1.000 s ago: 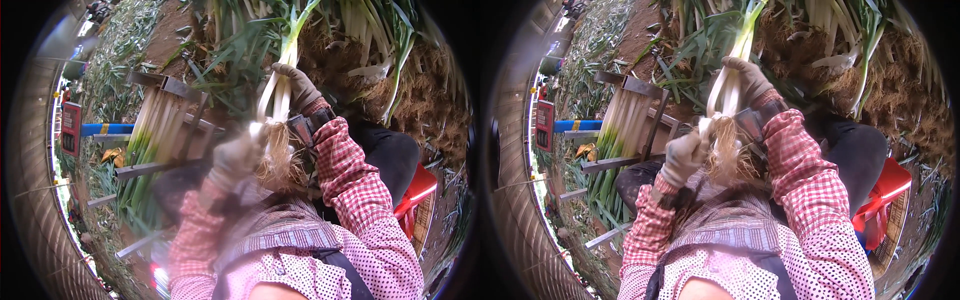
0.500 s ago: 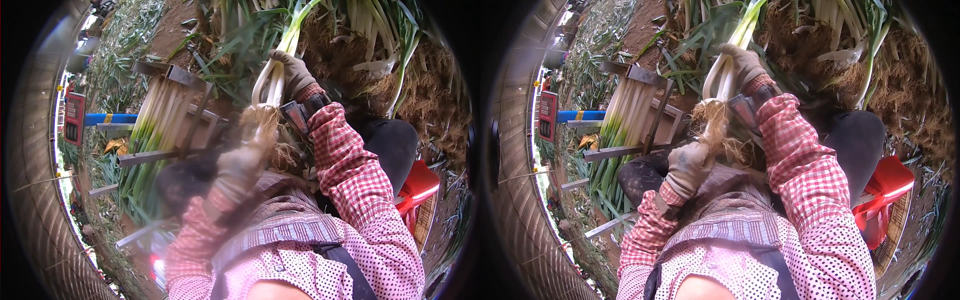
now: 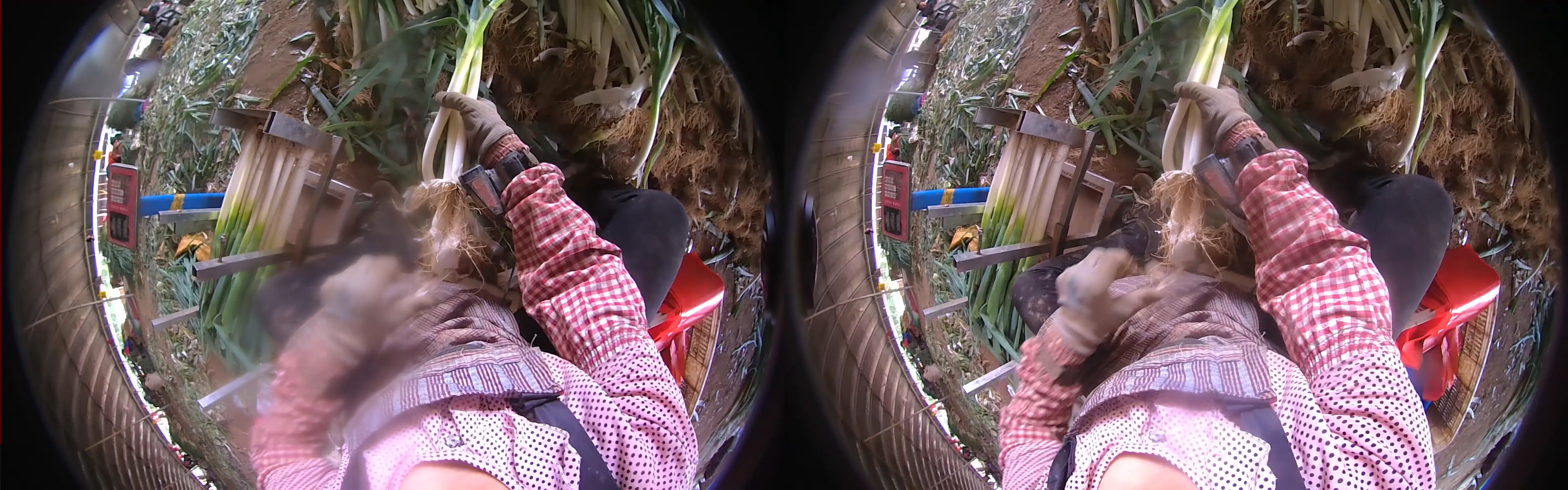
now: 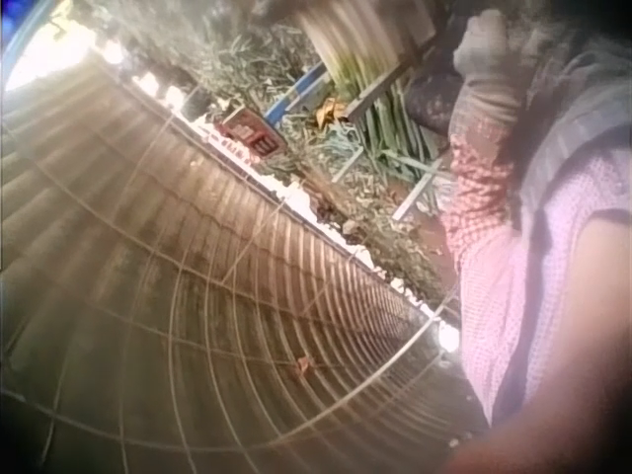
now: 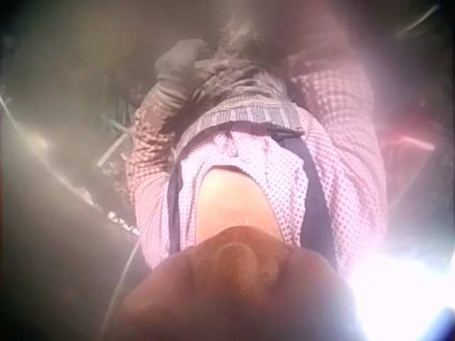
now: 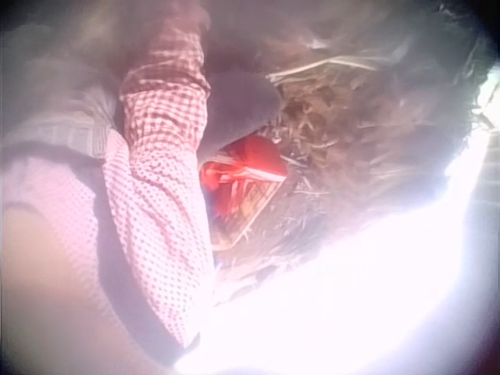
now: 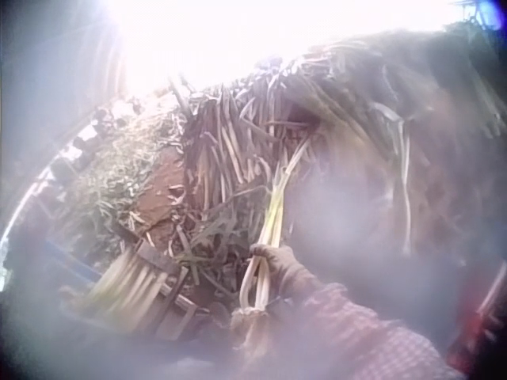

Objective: The person gathers leeks from a pile, peels away the outer layers by hand, and places them into a metal guide. Once the guide is full, the person pushes the bundle through a blade to trim the roots.

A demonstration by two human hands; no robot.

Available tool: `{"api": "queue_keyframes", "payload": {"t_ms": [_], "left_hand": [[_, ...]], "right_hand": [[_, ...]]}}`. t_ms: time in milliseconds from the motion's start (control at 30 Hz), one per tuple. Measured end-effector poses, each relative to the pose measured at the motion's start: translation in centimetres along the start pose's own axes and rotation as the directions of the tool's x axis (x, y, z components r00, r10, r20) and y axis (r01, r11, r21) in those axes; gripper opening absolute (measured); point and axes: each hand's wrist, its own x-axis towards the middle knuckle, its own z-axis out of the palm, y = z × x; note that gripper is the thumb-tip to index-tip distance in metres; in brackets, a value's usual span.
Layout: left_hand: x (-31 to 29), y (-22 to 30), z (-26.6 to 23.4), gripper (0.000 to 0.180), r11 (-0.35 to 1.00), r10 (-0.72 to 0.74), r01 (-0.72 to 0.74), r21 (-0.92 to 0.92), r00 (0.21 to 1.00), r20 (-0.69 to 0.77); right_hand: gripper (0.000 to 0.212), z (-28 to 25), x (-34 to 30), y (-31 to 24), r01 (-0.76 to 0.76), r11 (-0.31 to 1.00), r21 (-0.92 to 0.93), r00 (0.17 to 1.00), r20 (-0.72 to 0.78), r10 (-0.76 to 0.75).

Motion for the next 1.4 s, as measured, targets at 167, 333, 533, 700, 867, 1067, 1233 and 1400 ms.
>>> {"api": "queue_keyframes", "payload": {"t_ms": [167,333,533,700,867,1067,1233,1400], "left_hand": [[3.8,0.0,5.8,0.026,0.998,-0.036,0.043,-0.055,0.992,0.122],[2.9,-0.2,1.2,0.025,0.943,0.254,-0.252,-0.216,0.967,-0.017],[0.0,-0.5,-4.4,0.026,0.975,-0.178,0.222,-0.031,0.850,0.497],[0.9,-6.0,-1.7,0.062,0.821,-0.288,0.375,-0.431,0.923,0.254],[3.8,-5.0,8.3,0.064,0.619,-0.358,0.212,-0.757,0.933,-0.032],[7.1,-3.9,7.2,0.044,0.118,-0.445,0.246,-0.962,0.879,0.171],[7.9,-5.9,13.4,0.048,-0.303,-0.356,0.548,-0.780,0.694,0.626],[7.1,-4.9,18.5,0.070,-0.736,-0.187,0.450,-0.506,0.583,0.791]], "right_hand": [[0.029,0.2,0.0,-0.2,0.040,0.998,-0.043,0.999,-0.027,-0.041],[0.031,0.6,-0.1,0.7,-0.044,0.999,0.028,0.995,0.095,0.041],[0.033,-1.5,0.0,-0.3,0.065,0.951,-0.303,0.997,-0.012,-0.072],[0.034,1.9,-4.8,1.1,0.334,0.673,-0.660,0.930,0.112,-0.351],[0.054,5.9,-15.6,4.1,0.321,0.500,-0.804,0.926,0.155,-0.344],[0.038,5.7,-8.9,1.4,0.219,0.814,-0.538,0.918,0.395,0.014],[0.024,4.9,-3.3,2.5,0.085,0.538,-0.839,0.952,0.227,0.204],[0.040,-0.2,-4.5,9.0,0.257,0.716,-0.649,0.904,0.424,0.060]]}}
